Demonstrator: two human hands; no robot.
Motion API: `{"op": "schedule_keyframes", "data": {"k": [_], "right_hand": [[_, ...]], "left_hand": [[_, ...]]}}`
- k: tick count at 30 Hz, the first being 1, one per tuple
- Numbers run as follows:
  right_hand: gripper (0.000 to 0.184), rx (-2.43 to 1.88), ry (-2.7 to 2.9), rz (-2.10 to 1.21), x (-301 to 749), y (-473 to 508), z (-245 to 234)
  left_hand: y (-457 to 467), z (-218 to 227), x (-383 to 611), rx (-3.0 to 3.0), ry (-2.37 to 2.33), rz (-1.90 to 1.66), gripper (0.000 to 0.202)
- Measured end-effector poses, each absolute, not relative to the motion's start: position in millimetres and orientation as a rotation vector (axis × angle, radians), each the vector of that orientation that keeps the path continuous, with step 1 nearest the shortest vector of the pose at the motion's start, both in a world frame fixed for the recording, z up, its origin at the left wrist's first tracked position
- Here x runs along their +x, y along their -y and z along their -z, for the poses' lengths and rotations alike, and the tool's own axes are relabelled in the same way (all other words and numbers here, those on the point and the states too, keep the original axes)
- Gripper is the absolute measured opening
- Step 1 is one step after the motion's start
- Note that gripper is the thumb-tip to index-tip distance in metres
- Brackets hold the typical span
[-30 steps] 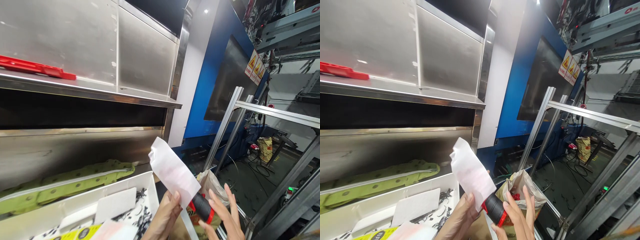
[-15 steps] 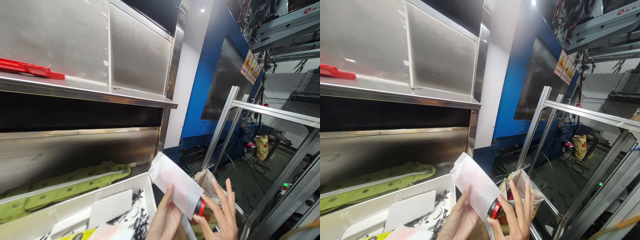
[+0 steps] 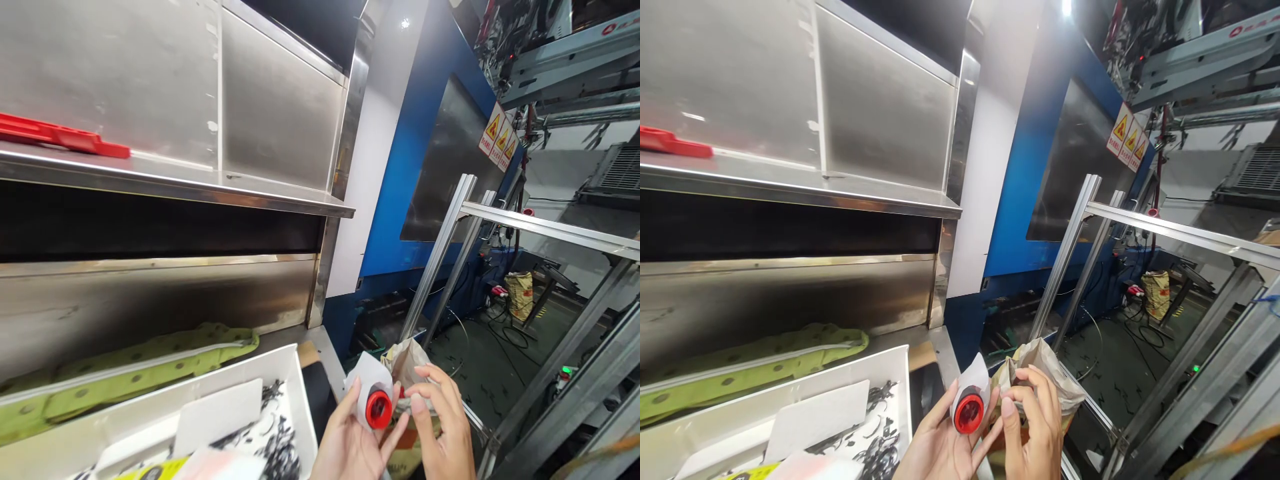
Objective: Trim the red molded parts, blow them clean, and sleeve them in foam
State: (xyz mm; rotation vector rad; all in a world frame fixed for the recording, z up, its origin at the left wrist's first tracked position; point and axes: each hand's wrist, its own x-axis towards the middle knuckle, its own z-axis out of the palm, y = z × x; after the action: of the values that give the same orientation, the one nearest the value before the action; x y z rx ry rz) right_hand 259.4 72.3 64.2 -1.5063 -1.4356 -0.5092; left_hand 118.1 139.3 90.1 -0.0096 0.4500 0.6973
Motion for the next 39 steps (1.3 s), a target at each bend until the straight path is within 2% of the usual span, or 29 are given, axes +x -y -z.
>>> {"op": "schedule_keyframes", "data": {"k": [12,18,22,25,34,39], "right_hand": [[0.019,-1.500,1.551,0.657,253,-80,-72],[0.022,-1.478,1.501,0.538,256,-80,-68],[0.029,-1.428,1.341,0.279,265,-78,-60],[0.028,-1.378,1.249,0.171,270,-76,-58],[0.027,-1.405,1.428,0.258,258,-78,-62],[0.030,-1.391,1.436,0.192,264,-80,-60]], "left_hand": [[-137,-74,119,0.009,-0.255,-0.451,0.030],[-134,-84,116,-0.014,-0.214,-0.435,0.046],[-136,-87,119,0.027,-0.409,-0.559,0.039],[-137,-88,121,0.023,-0.446,-0.626,0.034],[-128,-92,121,0.081,-0.477,-0.530,0.025],[-134,-92,120,0.041,-0.469,-0.529,0.033]]}}
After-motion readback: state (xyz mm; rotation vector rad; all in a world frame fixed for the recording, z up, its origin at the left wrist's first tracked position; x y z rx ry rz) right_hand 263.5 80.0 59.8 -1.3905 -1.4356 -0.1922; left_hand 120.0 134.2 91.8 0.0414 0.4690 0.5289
